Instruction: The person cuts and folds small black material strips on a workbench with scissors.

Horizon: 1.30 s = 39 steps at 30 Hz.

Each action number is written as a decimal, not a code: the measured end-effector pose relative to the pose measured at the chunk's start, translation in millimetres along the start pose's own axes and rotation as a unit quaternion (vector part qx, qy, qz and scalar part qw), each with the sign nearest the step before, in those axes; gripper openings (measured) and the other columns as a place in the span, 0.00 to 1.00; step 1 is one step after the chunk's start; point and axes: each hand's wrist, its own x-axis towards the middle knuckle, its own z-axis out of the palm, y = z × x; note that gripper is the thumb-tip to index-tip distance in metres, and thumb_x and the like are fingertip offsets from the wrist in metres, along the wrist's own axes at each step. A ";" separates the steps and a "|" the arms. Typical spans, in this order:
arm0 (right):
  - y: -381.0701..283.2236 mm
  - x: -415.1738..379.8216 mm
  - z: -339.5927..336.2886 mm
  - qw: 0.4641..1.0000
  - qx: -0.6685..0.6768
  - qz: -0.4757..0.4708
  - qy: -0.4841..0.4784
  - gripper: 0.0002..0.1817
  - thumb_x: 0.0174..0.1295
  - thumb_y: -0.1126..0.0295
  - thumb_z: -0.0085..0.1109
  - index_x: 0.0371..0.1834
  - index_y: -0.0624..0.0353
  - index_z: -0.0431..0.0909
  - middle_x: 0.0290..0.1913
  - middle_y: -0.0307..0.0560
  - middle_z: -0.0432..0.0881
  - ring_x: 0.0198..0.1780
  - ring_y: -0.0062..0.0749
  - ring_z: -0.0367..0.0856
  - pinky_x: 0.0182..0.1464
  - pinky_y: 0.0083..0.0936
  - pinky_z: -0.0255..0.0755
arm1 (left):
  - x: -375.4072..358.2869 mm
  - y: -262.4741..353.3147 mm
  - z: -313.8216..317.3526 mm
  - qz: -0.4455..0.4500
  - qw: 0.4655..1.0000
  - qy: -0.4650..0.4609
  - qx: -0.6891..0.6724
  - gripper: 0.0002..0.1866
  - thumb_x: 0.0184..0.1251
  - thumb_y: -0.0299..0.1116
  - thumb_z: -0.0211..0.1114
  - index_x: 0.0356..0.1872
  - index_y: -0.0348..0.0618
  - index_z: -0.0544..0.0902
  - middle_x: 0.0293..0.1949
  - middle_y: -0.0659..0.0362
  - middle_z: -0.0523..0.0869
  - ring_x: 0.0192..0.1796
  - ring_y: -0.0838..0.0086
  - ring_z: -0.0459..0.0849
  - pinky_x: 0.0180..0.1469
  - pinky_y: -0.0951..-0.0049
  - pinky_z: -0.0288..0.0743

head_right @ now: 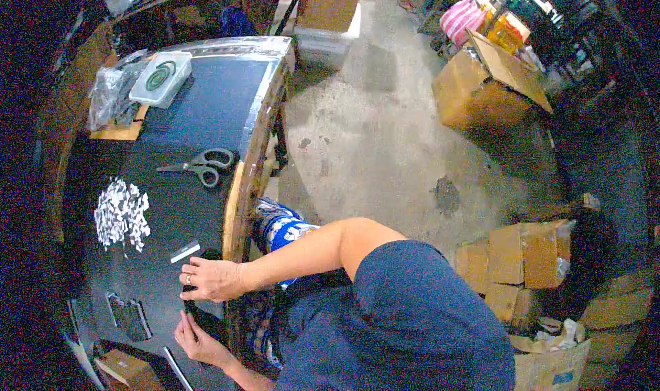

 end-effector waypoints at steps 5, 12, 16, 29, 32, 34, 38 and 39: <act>0.3 1.1 -9.3 1.000 0.028 -0.003 -0.006 0.22 0.54 0.66 0.54 0.54 0.56 0.75 0.43 0.47 0.71 0.48 0.39 0.69 0.50 0.36 0.64 | 0.0 1.1 0.8 -0.030 0.999 -0.009 0.008 0.12 0.63 0.26 0.63 0.47 0.38 0.85 0.37 0.52 0.83 0.40 0.62 0.80 0.45 0.65 0.74; -0.2 1.7 -10.7 1.000 0.026 -0.003 0.006 0.22 0.54 0.66 0.53 0.54 0.57 0.75 0.42 0.46 0.71 0.48 0.38 0.69 0.50 0.36 0.63 | 1.1 3.0 0.6 -0.023 1.000 -0.005 0.017 0.12 0.63 0.26 0.63 0.47 0.38 0.85 0.38 0.51 0.84 0.41 0.61 0.80 0.46 0.65 0.74; -0.3 2.8 -10.9 1.000 0.017 -0.004 0.001 0.23 0.54 0.66 0.54 0.55 0.57 0.74 0.42 0.47 0.71 0.47 0.39 0.70 0.51 0.36 0.63 | -0.3 2.1 2.4 -0.001 1.000 0.025 0.003 0.13 0.60 0.22 0.65 0.47 0.39 0.85 0.34 0.53 0.81 0.36 0.63 0.78 0.39 0.65 0.74; -0.2 2.5 -11.1 1.000 0.026 -0.002 0.006 0.21 0.54 0.66 0.54 0.53 0.56 0.76 0.41 0.46 0.71 0.45 0.38 0.69 0.49 0.35 0.63 | -0.1 0.4 2.7 0.004 1.000 0.024 0.013 0.13 0.61 0.22 0.65 0.47 0.40 0.85 0.34 0.53 0.81 0.36 0.64 0.78 0.40 0.64 0.73; -0.1 2.1 -10.8 1.000 0.023 -0.006 0.015 0.21 0.54 0.66 0.53 0.52 0.57 0.76 0.40 0.46 0.71 0.45 0.37 0.69 0.49 0.35 0.63 | -1.0 -2.5 3.6 0.004 1.000 0.023 0.003 0.13 0.60 0.22 0.65 0.47 0.39 0.85 0.33 0.54 0.81 0.35 0.64 0.78 0.40 0.65 0.73; 0.1 2.3 -11.3 1.000 0.024 -0.006 0.018 0.20 0.55 0.66 0.53 0.52 0.57 0.77 0.40 0.46 0.71 0.45 0.38 0.69 0.49 0.35 0.63 | -1.7 -3.8 2.2 -0.007 1.000 0.010 0.007 0.12 0.62 0.24 0.64 0.47 0.39 0.85 0.36 0.53 0.82 0.37 0.63 0.79 0.42 0.65 0.74; -0.5 3.1 -12.2 0.999 0.028 -0.004 0.019 0.20 0.54 0.66 0.53 0.51 0.57 0.77 0.40 0.46 0.71 0.45 0.38 0.69 0.49 0.34 0.63 | 0.3 -0.4 0.3 -0.013 1.000 -0.002 0.024 0.12 0.63 0.26 0.64 0.47 0.40 0.85 0.37 0.52 0.84 0.39 0.63 0.80 0.44 0.66 0.75; -0.4 2.9 -11.9 0.999 0.028 -0.003 0.021 0.20 0.54 0.66 0.53 0.51 0.57 0.77 0.41 0.46 0.71 0.46 0.38 0.69 0.49 0.34 0.63 | 0.7 0.9 0.0 -0.012 1.000 -0.002 0.025 0.12 0.63 0.26 0.64 0.47 0.40 0.85 0.37 0.52 0.84 0.39 0.63 0.80 0.44 0.66 0.75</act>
